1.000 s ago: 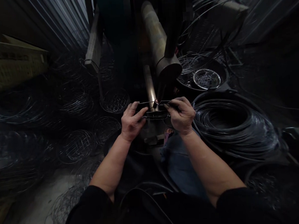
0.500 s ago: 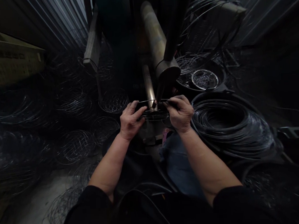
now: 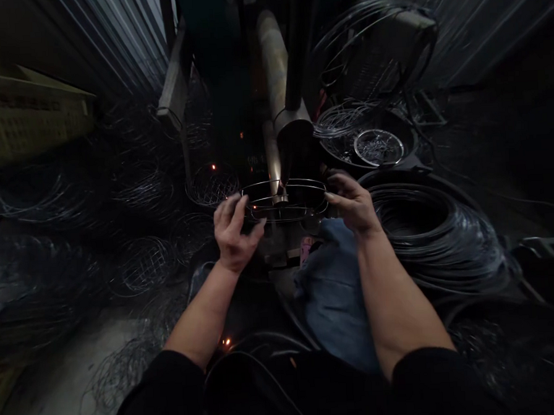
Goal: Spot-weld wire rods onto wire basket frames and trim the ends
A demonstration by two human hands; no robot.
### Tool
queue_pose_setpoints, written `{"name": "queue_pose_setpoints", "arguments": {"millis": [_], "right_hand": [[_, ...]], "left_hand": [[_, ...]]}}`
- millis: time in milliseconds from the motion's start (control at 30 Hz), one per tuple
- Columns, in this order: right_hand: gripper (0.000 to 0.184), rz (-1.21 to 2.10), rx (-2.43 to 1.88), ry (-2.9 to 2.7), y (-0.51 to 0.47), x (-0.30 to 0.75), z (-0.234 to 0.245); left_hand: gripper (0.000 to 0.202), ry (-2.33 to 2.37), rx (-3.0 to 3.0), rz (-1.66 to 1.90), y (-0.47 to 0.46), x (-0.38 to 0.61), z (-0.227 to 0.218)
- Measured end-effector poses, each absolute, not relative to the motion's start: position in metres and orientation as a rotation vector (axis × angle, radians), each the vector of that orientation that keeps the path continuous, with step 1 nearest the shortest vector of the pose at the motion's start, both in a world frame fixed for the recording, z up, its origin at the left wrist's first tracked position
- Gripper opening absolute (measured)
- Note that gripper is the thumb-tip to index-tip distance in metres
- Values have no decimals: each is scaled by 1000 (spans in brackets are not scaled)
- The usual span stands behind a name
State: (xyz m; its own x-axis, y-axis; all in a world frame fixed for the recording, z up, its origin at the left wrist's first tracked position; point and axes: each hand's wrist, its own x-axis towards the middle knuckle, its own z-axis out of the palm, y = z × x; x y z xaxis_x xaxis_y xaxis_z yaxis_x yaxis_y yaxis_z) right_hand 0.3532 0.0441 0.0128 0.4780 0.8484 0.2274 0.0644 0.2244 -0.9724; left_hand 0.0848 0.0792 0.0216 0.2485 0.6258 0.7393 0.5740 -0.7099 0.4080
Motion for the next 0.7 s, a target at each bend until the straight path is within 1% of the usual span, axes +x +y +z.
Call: {"name": "queue_pose_setpoints", "arguments": {"millis": [67, 100, 167, 267, 367, 500, 633, 700], "right_hand": [[36, 911, -1161, -841, 44, 368, 1], [36, 956, -1127, -781, 43, 372, -2], [35, 960, -1082, -685, 41, 372, -4], [33, 905, -1079, -671, 25, 356, 4], [24, 745, -1171, -782, -1, 326, 17], [11, 569, -1296, -928, -22, 291, 37], [6, 480, -1355, -1008, -15, 280, 52], [5, 453, -1355, -1035, -9, 277, 55]], "left_hand": [[41, 1084, 2427, 1347, 57, 96, 11], [41, 1018, 2409, 1225, 47, 104, 5], [56, 1021, 2281, 1123, 35, 123, -8], [81, 1100, 2007, 1113, 30, 145, -23], [95, 1066, 1742, 1061, 33, 155, -31], [89, 990, 1379, 1158, 37, 156, -33], [96, 900, 1048, 1200, 40, 158, -28], [91, 860, 954, 1129, 42, 158, -26]]}}
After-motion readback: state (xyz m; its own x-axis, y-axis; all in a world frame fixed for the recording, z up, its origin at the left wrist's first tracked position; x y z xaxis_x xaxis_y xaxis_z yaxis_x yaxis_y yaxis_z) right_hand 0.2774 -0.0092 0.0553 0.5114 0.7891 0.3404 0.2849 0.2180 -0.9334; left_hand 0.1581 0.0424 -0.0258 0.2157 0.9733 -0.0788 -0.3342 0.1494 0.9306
